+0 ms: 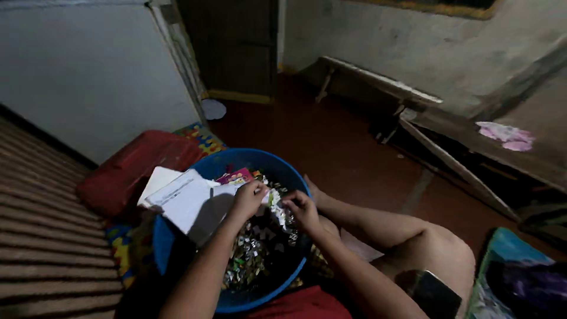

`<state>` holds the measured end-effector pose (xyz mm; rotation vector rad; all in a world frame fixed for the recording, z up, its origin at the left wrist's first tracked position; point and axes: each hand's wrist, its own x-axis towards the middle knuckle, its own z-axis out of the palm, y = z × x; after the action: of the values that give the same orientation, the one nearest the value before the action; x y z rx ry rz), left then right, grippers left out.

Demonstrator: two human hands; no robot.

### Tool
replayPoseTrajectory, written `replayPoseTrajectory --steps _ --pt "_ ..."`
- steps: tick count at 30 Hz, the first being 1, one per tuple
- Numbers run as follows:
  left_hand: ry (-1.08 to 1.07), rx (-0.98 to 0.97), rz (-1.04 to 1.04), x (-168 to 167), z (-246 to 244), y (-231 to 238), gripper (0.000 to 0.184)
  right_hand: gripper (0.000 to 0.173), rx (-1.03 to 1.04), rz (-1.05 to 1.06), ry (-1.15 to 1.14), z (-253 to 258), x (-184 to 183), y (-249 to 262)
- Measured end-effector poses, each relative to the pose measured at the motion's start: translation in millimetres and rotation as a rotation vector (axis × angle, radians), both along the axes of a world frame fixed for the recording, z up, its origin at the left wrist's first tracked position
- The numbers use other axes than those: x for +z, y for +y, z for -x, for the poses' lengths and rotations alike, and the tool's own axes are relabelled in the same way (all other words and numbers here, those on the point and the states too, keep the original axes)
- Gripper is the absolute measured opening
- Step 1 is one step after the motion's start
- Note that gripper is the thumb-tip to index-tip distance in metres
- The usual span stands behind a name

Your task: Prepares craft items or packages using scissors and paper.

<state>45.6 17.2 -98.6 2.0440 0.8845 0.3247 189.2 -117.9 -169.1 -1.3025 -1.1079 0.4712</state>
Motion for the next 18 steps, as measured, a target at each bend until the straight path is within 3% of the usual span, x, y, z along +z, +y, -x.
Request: replayPoseTrajectory --steps 4,10,14,18 --pt "-0.148 0.145 0.044 -8.2 5.6 19.4 0.026 0.008 0.016 -0.023 0.154 -7.0 -2.0 0.8" --pt "-0.024 -0.283 -0.031 -8.9 -5.8 -4.7 0.032 0.006 0.007 -0.068 0.298 -8.7 -2.7 3.6" --pt "-0.035 -0.274 -0.076 -4.9 -7.4 -11.5 0.044 0.007 0.055 -0.09 0.349 -7.3 -1.4 2.3" --pt "-0.019 -0.25 -0.097 -1.5 -6.0 -13.0 0.033 0.017 0.096 -0.032 0.28 -4.5 -1.2 1.5"
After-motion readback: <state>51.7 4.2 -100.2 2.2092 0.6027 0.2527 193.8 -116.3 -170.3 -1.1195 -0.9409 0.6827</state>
